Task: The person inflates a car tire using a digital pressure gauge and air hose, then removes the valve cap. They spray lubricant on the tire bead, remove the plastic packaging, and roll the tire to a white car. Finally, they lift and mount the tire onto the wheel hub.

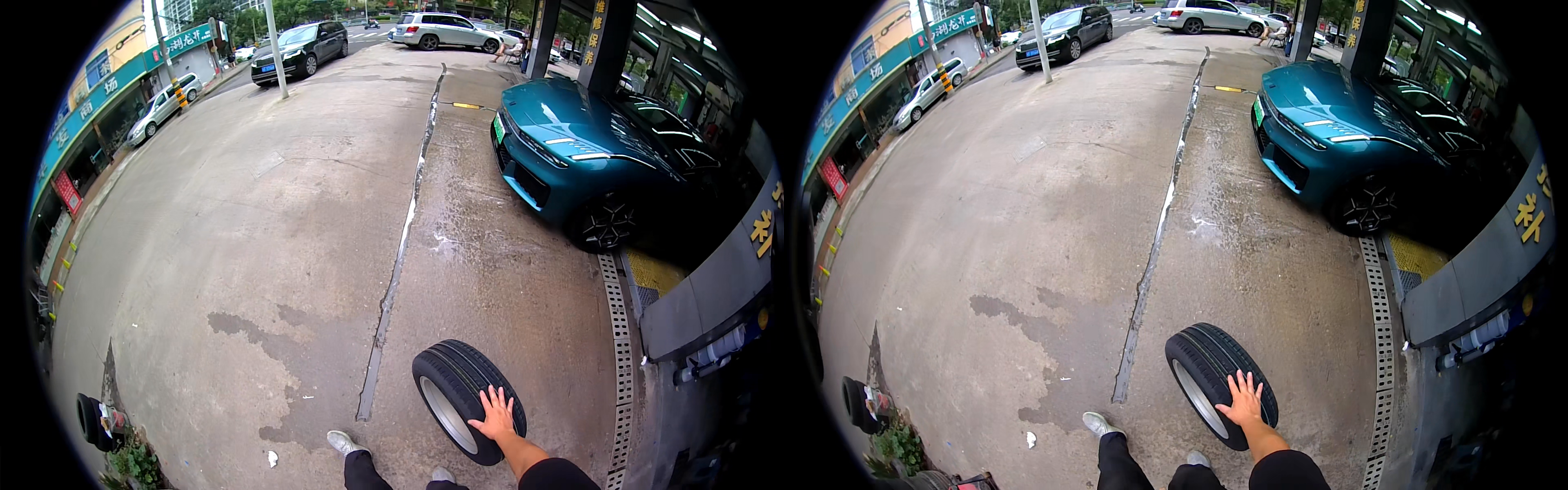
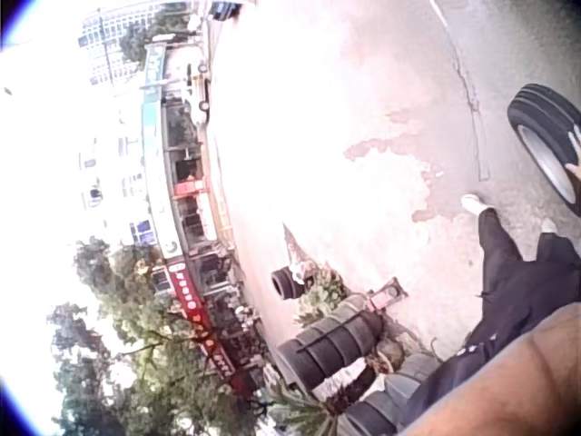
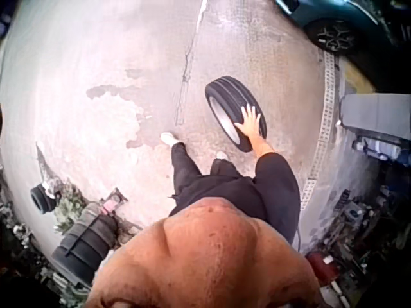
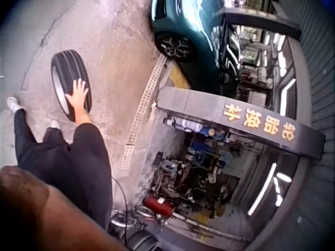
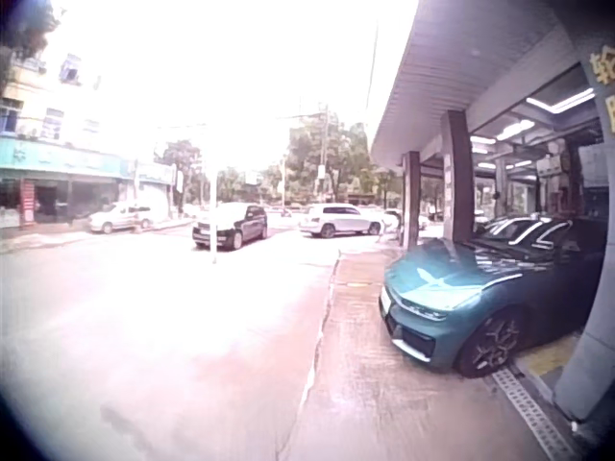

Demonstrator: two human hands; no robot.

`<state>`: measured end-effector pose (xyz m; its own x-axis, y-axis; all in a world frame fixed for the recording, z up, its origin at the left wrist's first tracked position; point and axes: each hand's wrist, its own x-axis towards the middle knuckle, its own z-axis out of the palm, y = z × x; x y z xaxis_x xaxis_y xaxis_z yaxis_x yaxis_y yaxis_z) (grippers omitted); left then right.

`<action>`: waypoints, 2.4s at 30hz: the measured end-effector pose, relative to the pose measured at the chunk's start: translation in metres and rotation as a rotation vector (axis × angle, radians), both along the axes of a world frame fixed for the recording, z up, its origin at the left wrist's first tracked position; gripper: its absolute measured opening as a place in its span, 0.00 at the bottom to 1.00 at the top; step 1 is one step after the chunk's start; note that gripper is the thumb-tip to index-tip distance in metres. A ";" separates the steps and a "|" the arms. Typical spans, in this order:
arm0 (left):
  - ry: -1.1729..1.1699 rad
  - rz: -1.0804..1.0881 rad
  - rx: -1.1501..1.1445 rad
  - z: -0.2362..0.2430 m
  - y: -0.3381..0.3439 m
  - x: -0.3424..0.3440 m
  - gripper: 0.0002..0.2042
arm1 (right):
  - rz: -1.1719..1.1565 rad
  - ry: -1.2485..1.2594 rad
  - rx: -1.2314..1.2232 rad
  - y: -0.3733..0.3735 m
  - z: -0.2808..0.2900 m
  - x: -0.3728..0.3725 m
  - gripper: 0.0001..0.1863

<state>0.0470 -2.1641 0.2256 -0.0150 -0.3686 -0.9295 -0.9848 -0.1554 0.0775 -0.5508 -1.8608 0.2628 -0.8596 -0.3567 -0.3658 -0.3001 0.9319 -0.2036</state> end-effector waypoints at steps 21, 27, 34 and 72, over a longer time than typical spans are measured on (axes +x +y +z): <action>0.778 0.331 -0.376 0.056 -0.840 -0.782 0.23 | -0.102 0.060 -0.068 -0.545 -0.035 -0.451 0.56; -0.143 -0.745 0.114 0.048 -0.855 -0.684 0.26 | -0.467 -0.139 0.025 -0.622 -0.008 -0.596 0.66; -0.195 -0.548 0.101 0.013 -1.040 -0.955 0.26 | -0.316 -0.061 0.129 -0.855 -0.042 -0.960 0.52; 0.656 -0.980 -0.326 -0.010 -1.604 -2.916 0.25 | -0.706 -0.041 -0.013 -1.334 -0.043 -2.284 0.48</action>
<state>-2.8695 -3.7677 0.2154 -0.8483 -0.1517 -0.5073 -0.4332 0.7497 0.5003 -2.8345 -3.1944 0.2196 -0.8729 0.2764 -0.4021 0.3832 0.8985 -0.2140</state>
